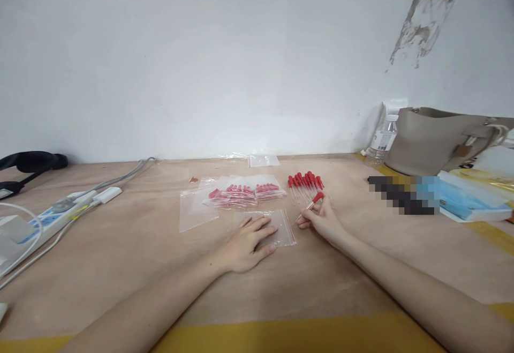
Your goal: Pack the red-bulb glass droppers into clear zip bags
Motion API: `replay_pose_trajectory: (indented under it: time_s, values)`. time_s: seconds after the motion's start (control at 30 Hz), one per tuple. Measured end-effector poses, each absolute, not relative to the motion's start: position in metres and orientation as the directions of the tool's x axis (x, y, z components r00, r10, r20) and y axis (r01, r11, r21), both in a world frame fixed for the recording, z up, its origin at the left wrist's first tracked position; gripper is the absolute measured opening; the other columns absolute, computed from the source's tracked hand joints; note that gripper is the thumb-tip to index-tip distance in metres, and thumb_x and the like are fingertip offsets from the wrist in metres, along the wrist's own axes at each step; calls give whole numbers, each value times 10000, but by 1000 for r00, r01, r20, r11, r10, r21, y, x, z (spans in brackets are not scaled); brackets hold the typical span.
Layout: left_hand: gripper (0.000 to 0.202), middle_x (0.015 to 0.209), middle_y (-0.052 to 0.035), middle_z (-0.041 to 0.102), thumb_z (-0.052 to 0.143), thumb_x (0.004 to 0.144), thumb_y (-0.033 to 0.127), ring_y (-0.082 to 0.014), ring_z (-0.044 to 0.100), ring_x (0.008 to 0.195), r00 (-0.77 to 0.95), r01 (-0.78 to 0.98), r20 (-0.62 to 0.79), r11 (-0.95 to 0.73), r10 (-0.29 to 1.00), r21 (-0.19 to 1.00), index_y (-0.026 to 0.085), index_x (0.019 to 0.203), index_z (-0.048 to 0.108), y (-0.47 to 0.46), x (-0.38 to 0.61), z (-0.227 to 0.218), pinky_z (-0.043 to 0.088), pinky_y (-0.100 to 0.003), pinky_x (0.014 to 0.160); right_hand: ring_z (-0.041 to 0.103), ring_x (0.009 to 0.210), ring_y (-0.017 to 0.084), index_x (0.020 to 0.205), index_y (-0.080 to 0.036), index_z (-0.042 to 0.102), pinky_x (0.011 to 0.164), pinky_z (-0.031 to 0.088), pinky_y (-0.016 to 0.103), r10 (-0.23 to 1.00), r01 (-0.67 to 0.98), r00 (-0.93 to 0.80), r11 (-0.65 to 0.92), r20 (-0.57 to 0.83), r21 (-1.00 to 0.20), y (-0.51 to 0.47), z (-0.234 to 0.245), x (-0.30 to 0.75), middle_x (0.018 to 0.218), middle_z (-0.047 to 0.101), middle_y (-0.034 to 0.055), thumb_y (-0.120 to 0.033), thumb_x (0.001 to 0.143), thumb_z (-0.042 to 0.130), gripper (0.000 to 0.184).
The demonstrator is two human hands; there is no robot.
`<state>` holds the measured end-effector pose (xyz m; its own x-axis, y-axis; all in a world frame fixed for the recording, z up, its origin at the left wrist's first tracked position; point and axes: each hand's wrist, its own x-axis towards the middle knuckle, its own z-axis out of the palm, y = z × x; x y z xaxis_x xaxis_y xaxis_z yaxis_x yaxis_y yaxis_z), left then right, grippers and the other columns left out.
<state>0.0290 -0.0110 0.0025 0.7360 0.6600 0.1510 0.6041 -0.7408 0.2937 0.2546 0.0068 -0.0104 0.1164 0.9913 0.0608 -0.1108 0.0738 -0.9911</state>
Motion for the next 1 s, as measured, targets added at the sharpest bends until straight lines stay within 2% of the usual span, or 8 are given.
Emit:
replay_pose_trajectory:
  time_s: [0.23, 0.33, 0.43, 0.53, 0.67, 0.8, 0.9, 1.0]
  values:
    - [406, 1384, -50, 316, 283, 921, 385, -216, 266, 1275, 736, 610, 137, -737, 663, 290, 280, 1309, 344, -10, 28, 3, 165, -452, 1049, 609, 503, 145, 870, -245, 274, 506, 512, 296, 997, -265, 57, -29, -46, -964, 10, -11, 253, 581, 552, -61, -341, 732, 543, 317]
    - [419, 1375, -43, 332, 278, 925, 349, -210, 269, 1272, 724, 613, 144, -725, 675, 316, 267, 1336, 289, -9, 28, 2, 172, -442, 1054, 610, 551, 138, 769, -225, 327, 567, 509, 309, 998, -346, -15, -55, -53, -936, 10, -13, 257, 615, 568, -34, -358, 724, 559, 271]
    - [444, 1369, -30, 346, 299, 918, 361, -208, 270, 1270, 707, 604, 173, -712, 686, 358, 258, 1348, 258, -9, 28, 3, 186, -430, 1055, 581, 590, 105, 722, -185, 443, 618, 485, 258, 996, -270, -86, -31, -8, -962, 8, -13, 261, 637, 556, -29, -294, 639, 663, 259]
    - [458, 1372, -26, 342, 316, 913, 371, -208, 278, 1264, 700, 595, 188, -708, 689, 381, 248, 1349, 256, -8, 28, 4, 206, -420, 1051, 509, 540, 67, 762, -153, 538, 553, 434, 209, 979, -121, -197, 36, 59, -992, 6, -12, 265, 620, 533, -42, -294, 610, 699, 262]
    - [475, 1368, -31, 348, 333, 905, 384, -217, 300, 1251, 698, 593, 191, -706, 691, 386, 238, 1350, 256, -8, 29, 4, 210, -425, 1049, 502, 523, 68, 794, -168, 533, 495, 391, 199, 930, -59, -361, 51, 69, -997, 0, -7, 265, 624, 554, -41, -338, 625, 688, 286]
    - [477, 1351, -33, 374, 342, 902, 393, -208, 317, 1240, 699, 585, 205, -712, 685, 388, 225, 1343, 273, -9, 30, 3, 219, -412, 1050, 561, 569, 91, 823, -189, 492, 585, 438, 238, 870, -73, -484, 62, 89, -995, -5, -3, 257, 619, 589, -37, -356, 684, 635, 260]
    - [478, 1344, -39, 383, 353, 897, 404, -206, 326, 1235, 694, 574, 210, -705, 689, 415, 218, 1333, 296, -9, 30, 5, 242, -400, 1042, 591, 671, 100, 806, -183, 487, 671, 447, 253, 862, -67, -498, 64, 89, -996, -5, -4, 255, 678, 618, -17, -344, 707, 617, 230]
    - [458, 1341, -43, 385, 370, 890, 404, -197, 353, 1221, 666, 556, 228, -676, 711, 483, 219, 1309, 343, -5, 24, 9, 294, -363, 1018, 573, 649, 83, 765, -163, 526, 649, 436, 221, 891, -12, -453, 40, 41, -999, 1, -6, 261, 685, 617, -16, -313, 667, 659, 223]
